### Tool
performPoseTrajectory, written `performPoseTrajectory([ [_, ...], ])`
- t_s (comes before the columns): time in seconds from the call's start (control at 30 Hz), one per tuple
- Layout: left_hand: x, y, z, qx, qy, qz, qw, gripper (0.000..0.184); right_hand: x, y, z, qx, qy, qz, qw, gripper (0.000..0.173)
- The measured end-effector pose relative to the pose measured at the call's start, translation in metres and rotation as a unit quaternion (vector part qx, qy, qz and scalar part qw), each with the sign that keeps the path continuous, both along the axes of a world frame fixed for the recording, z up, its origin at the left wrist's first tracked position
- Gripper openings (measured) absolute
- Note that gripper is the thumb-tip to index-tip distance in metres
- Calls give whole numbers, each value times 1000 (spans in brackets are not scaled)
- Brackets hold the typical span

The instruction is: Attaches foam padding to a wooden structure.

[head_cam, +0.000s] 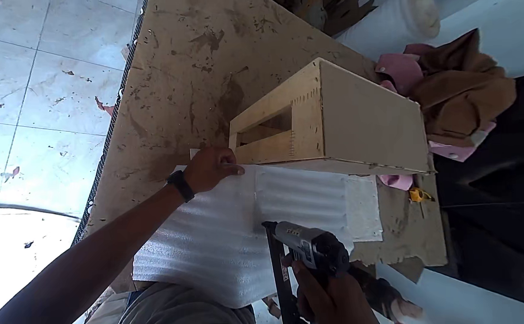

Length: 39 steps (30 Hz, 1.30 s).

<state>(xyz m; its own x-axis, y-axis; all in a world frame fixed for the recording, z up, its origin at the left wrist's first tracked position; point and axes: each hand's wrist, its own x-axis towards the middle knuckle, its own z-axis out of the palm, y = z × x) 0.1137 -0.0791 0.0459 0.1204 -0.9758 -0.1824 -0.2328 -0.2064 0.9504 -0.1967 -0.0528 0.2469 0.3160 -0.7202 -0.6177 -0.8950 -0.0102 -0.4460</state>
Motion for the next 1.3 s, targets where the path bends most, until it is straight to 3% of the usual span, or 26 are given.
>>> performPoseTrajectory([
  [0.13, -2, 6, 7, -3, -73, 26, 997, 34, -17, 9, -5, -1, -1, -13, 1000, 23],
  [0.2, -4, 24, 27, -44, -192, 75, 978, 33, -29, 4, 7, -7, -28, -27, 999, 23],
  [0.27, -15, 68, 59, -111, -212, 128, 962, 34, -50, -6, 23, -22, -62, -54, 996, 23],
  [0.33, -50, 136, 75, -152, -121, 158, 968, 25, -75, -27, 34, -38, -66, -54, 996, 24],
  [0.37, -74, 170, 74, -144, -44, 130, 980, 27, -86, -41, 37, -48, -51, -36, 997, 25],
  [0.43, -119, 226, 66, -21, 96, 19, 995, 37, -94, -69, 36, -76, -12, 30, 997, 29],
  [0.47, -137, 243, 63, 73, 131, -14, 989, 42, -89, -83, 33, -95, 3, 78, 992, 32],
  [0.53, -172, 264, 49, 197, 188, 12, 962, 45, -66, -113, 22, -137, 24, 166, 976, 40],
  [0.63, -223, 284, 3, 200, 261, 71, 942, 44, -19, -155, 5, -149, 59, 265, 951, 38],
  [0.77, -302, 247, -35, 140, 417, 186, 879, 57, 12, -191, -7, -139, 83, 357, 920, 33],
  [0.87, -358, 213, -49, 65, 487, 295, 820, 71, -6, -195, -8, -139, 75, 373, 914, 35],
  [1.0, -392, 165, -65, -33, 495, 384, 779, 97, -46, -225, 2, -127, 31, 346, 929, 35],
  [1.1, -399, 143, -67, -61, 496, 437, 748, 96, -77, -250, -16, -106, 25, 332, 937, 32],
  [1.3, -412, 111, -62, -87, 481, 476, 731, 97, -128, -274, -18, -104, -13, 291, 951, 34],
])
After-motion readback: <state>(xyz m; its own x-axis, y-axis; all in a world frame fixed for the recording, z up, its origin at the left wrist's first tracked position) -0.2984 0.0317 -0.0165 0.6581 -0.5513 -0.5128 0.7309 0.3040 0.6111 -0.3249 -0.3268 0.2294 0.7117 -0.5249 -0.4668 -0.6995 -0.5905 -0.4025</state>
